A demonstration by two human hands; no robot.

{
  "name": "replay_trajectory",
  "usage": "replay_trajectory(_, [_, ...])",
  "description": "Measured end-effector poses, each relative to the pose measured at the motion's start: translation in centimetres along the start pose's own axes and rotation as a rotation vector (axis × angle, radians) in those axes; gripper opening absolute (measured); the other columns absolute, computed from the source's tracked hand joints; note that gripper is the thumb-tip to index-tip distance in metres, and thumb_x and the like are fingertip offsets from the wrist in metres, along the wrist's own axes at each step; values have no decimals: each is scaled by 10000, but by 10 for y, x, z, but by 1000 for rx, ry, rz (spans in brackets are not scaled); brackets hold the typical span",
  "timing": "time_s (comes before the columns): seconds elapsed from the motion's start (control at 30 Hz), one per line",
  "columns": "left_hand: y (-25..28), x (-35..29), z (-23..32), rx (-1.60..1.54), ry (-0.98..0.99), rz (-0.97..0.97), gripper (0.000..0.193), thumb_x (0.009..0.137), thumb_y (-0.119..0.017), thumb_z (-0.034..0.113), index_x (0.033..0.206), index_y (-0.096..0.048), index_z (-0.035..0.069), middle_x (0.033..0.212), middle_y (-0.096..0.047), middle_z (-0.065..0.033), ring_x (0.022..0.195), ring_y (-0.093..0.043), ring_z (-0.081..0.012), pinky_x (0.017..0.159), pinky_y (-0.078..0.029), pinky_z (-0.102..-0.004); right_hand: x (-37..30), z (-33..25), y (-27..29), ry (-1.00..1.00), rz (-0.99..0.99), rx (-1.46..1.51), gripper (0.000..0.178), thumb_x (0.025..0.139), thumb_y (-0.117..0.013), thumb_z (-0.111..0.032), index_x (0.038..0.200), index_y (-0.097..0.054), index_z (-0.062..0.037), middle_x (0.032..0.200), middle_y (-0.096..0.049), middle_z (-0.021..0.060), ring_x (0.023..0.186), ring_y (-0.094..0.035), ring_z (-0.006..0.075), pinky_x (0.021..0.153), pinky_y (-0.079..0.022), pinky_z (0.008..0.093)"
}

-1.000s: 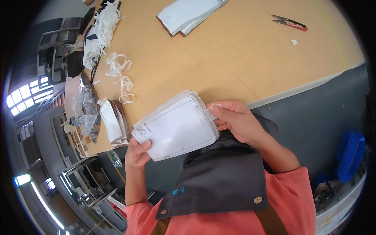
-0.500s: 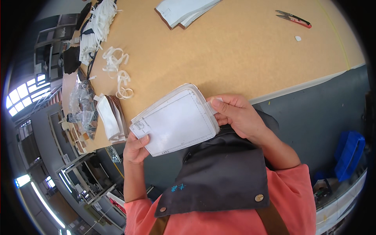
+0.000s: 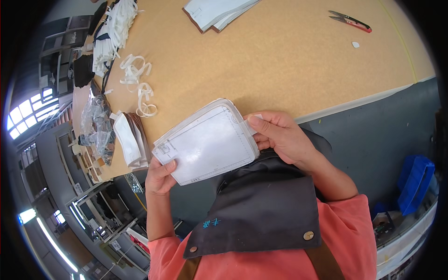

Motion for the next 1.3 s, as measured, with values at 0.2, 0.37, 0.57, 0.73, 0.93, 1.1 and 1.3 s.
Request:
replay_trajectory(0.2, [1, 1, -1, 24, -26, 5, 666, 806, -763, 18, 1394, -454, -22, 1327, -590, -155, 1216, -591, -294, 1014, -499, -437, 0, 2, 1, 16, -24, 13, 420, 1067, -465, -287, 1286, -579, 53, 1098, -692, 123, 953, -698, 169, 830, -570, 304])
replay_trajectory(0.37, [7, 0, 0, 11, -10, -7, 660, 810, -763, 26, 1390, -454, -32, 1324, -590, -158, 1226, -583, -295, 1021, -495, -442, -1, 8, -1, 38, -76, 115, 380, 1058, -493, -257, 1263, -587, 48, 1112, -689, 108, 961, -692, 156, 837, -569, 303])
replay_trajectory(0.57, [6, 1, -2, 18, -25, -17, 692, 814, -763, 33, 1409, -417, -34, 1342, -568, -163, 1233, -576, -304, 1027, -494, -455, -1, 11, -1, 16, -85, 87, 337, 1057, -494, -222, 1225, -603, 50, 1122, -680, 102, 971, -675, 143, 853, -560, 297])
replay_trajectory(0.73, [5, 3, -2, 8, 8, -17, 713, 811, -774, 46, 1413, -402, -38, 1346, -559, -168, 1237, -571, -309, 1033, -489, -459, -1, 10, -3, 6, -32, 31, 324, 1057, -489, -210, 1208, -613, 48, 1091, -690, 94, 947, -677, 132, 843, -559, 292])
replay_trajectory(0.93, [4, 2, -2, 5, 9, 1, 750, 795, -789, 45, 1425, -390, -31, 1356, -550, -168, 1249, -561, -310, 1041, -481, -461, -2, 9, -4, 2, -26, 47, 323, 1054, -493, -205, 1207, -620, 50, 1072, -699, 94, 944, -685, 134, 834, -562, 295])
replay_trajectory(1.1, [1, 2, -1, -7, 21, -2, 763, 786, -787, 29, 1431, -383, -23, 1362, -544, -167, 1258, -554, -313, 1049, -475, -464, -2, 9, -2, 5, -42, 54, 346, 1059, -484, -219, 1234, -609, 51, 1091, -695, 101, 959, -686, 143, 841, -563, 301])
replay_trajectory(1.3, [2, 1, -1, -6, 20, 12, 752, 786, -775, 10, 1428, -384, -24, 1362, -545, -166, 1263, -551, -318, 1056, -470, -467, -2, 9, 0, -31, -42, 102, 388, 1071, -455, -259, 1237, -602, 59, 1102, -691, 117, 966, -688, 160, 852, -558, 300])
Point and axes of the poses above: each hand's wrist, its own x-axis towards the middle knuckle, its own y-axis out of the back of the hand, z = x × y, the point moved 2 cm from there along x, towards the middle knuckle
